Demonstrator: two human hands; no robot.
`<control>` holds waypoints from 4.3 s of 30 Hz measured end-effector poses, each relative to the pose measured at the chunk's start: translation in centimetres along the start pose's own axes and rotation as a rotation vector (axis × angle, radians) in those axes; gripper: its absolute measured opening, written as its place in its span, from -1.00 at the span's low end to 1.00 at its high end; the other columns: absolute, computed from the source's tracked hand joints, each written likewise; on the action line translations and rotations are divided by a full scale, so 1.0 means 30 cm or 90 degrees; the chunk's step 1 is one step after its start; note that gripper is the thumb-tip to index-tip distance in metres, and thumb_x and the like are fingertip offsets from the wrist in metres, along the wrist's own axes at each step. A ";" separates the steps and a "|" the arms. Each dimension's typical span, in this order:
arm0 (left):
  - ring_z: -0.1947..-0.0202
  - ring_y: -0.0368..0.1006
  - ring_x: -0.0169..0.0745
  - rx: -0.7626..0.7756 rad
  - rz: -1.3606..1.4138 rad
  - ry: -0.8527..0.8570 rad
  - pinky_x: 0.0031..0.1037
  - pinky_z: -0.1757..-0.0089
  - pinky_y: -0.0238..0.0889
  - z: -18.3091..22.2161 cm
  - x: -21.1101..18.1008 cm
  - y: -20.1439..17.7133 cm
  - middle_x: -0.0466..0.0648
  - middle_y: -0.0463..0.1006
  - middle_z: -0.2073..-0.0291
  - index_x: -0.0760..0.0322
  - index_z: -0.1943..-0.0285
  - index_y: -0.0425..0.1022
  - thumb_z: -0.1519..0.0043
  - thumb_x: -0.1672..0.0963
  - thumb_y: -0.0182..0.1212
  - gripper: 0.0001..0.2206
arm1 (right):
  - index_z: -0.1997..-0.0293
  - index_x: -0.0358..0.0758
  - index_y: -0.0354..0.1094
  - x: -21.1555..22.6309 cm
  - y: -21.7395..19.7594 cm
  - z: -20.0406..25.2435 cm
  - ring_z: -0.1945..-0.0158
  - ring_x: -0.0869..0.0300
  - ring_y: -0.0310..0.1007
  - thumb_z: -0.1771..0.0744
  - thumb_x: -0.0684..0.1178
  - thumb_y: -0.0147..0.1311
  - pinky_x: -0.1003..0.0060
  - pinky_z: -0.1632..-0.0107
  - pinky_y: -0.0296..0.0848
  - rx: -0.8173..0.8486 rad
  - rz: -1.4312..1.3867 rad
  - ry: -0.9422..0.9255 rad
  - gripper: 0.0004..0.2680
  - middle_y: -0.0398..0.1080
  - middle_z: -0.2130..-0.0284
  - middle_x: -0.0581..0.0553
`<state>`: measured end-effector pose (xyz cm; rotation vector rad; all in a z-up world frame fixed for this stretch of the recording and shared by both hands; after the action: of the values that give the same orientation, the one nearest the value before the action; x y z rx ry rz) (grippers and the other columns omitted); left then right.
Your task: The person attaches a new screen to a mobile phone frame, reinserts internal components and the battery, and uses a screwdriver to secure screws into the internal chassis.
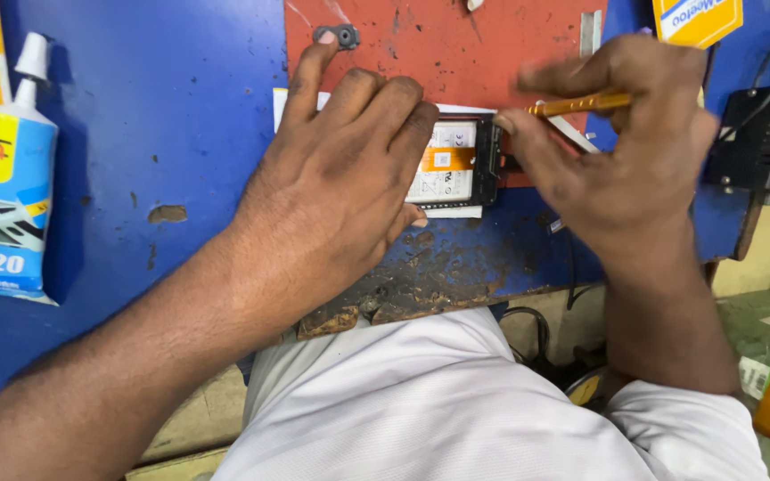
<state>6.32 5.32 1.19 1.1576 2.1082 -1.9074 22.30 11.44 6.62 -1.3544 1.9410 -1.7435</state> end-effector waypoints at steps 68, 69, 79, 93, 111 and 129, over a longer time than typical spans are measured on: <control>0.58 0.11 -0.04 -0.507 0.110 -0.273 -0.29 0.40 -0.04 0.258 0.343 -0.204 0.05 0.30 0.55 0.52 0.34 0.33 -0.27 0.33 0.09 -0.89 | 0.40 -0.27 0.29 -0.174 0.295 -0.210 0.43 0.46 0.20 -0.35 -0.20 0.25 0.51 0.36 0.22 -0.100 -0.289 0.291 -0.83 0.24 0.49 0.21; 0.60 0.13 -0.04 -0.509 0.120 -0.260 -0.29 0.41 -0.02 0.246 0.337 -0.201 0.05 0.29 0.58 0.51 0.37 0.33 -0.28 0.33 0.11 -0.86 | 0.40 -0.26 0.29 -0.176 0.300 -0.208 0.43 0.46 0.20 -0.35 -0.20 0.24 0.51 0.36 0.23 -0.091 -0.286 0.286 -0.83 0.25 0.49 0.20; 0.33 0.52 0.08 -0.350 0.125 -0.119 -0.20 0.29 0.32 0.105 0.232 -0.214 0.12 0.57 0.33 0.45 0.14 0.54 -0.34 0.18 0.28 -0.87 | 0.07 -0.38 0.05 -0.076 0.219 -0.131 0.28 0.22 0.34 -0.50 -0.34 0.18 0.36 0.15 0.38 -0.108 -0.651 0.144 -0.76 0.32 0.30 -0.08; 0.29 0.56 -0.12 -0.257 0.264 -0.090 -0.33 0.25 0.37 0.056 0.194 -0.183 0.01 0.61 0.28 0.36 0.09 0.56 -0.28 0.20 0.41 -0.87 | -0.34 -0.33 -0.23 0.022 0.155 -0.124 0.15 -0.06 0.56 -0.41 -0.41 0.24 0.11 -0.07 0.67 -0.135 -0.585 0.258 -0.47 0.42 0.16 -0.38; 0.39 0.50 -0.13 -0.269 0.262 -0.083 -0.34 0.34 0.29 0.052 0.188 -0.178 0.01 0.56 0.38 0.39 0.19 0.53 -0.24 0.24 0.43 -0.88 | -0.28 -0.30 -0.21 0.055 0.142 -0.119 0.10 0.02 0.60 -0.43 -0.39 0.17 0.21 -0.10 0.67 -0.123 -0.546 0.204 -0.55 0.45 0.13 -0.32; 0.57 0.44 0.12 -0.214 0.032 -0.165 -0.16 0.48 0.27 0.104 0.224 -0.224 0.14 0.50 0.54 0.41 0.17 0.56 -0.36 0.18 0.31 -0.88 | -0.10 -0.31 -0.15 0.179 0.137 -0.077 0.10 -0.04 0.64 -0.39 -0.50 0.06 0.24 0.01 0.70 0.061 -0.237 -0.119 -0.64 0.43 0.15 -0.45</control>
<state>-3.56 6.12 2.54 0.8363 2.1228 -1.5076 15.75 8.67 5.89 -1.8602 1.5620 -1.7554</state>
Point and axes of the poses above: each hand's wrist, its own z-axis away from the middle knuckle, its own y-axis out of the palm, x = y × z, the point moved 7 cm from there along -z, towards the middle knuckle
